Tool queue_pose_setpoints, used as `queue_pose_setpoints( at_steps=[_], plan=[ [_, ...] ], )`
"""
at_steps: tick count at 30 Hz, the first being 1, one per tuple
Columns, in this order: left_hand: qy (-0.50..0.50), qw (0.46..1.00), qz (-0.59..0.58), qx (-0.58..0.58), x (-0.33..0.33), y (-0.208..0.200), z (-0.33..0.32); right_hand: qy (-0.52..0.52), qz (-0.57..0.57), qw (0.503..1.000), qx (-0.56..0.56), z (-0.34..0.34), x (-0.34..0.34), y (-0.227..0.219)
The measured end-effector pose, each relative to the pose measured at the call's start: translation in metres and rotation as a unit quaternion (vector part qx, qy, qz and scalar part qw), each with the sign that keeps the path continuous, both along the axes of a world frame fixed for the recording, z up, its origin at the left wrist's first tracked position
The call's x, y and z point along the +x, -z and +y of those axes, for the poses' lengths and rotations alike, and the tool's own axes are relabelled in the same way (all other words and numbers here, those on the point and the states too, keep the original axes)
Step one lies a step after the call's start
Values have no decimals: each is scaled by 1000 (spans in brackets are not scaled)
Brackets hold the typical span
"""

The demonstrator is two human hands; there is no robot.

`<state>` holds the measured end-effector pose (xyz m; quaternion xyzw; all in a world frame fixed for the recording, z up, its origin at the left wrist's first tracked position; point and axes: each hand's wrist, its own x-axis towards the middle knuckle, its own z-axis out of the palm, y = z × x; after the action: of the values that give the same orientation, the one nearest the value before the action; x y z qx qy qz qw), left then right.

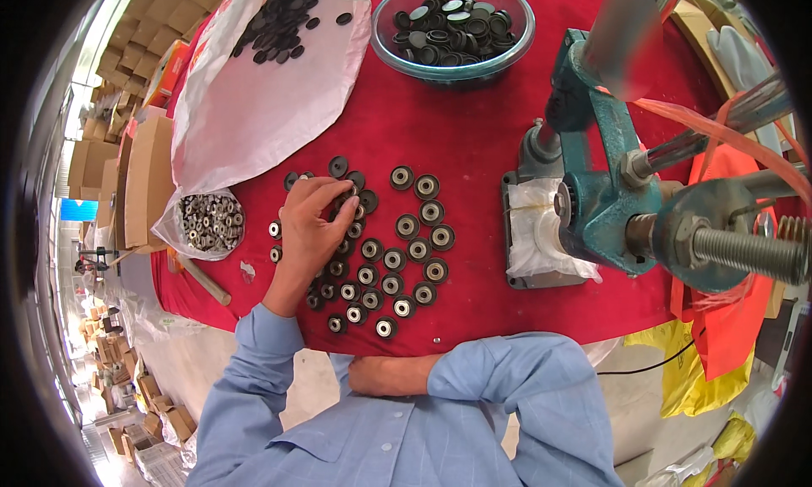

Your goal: The person arranges numerous small metal washers and black rubber discs on a red tablecloth. They then use a rubber mallet to tap the metal washers into the rubber discs, creating a series of assembled units. The person works methodically across the table, ensuring each washer is seated within a disc.

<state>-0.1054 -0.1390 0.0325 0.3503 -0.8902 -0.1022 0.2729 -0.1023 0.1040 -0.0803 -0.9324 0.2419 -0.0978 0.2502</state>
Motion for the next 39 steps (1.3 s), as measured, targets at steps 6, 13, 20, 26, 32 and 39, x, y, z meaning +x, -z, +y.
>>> queue_pose_setpoints(
  at_steps=[6,13,20,26,32,39],
  plan=[
    [-33,998,7,50,-5,3,-3,-7,-35,999,-6,0,2,6],
    [-97,979,111,140,-2,-6,-25,-7,-12,1000,-25,-1,-3,0],
    [-31,996,71,39,-1,14,-39,-23,-18,999,20,-1,2,7],
    [-37,994,77,66,-2,17,-41,-13,1,1000,-7,0,1,3],
    [13,1000,-18,-20,7,14,-36,31,32,998,-39,9,5,3],
    [43,999,-23,-11,12,5,-40,-8,-24,999,-42,0,-4,4]
  ],
)
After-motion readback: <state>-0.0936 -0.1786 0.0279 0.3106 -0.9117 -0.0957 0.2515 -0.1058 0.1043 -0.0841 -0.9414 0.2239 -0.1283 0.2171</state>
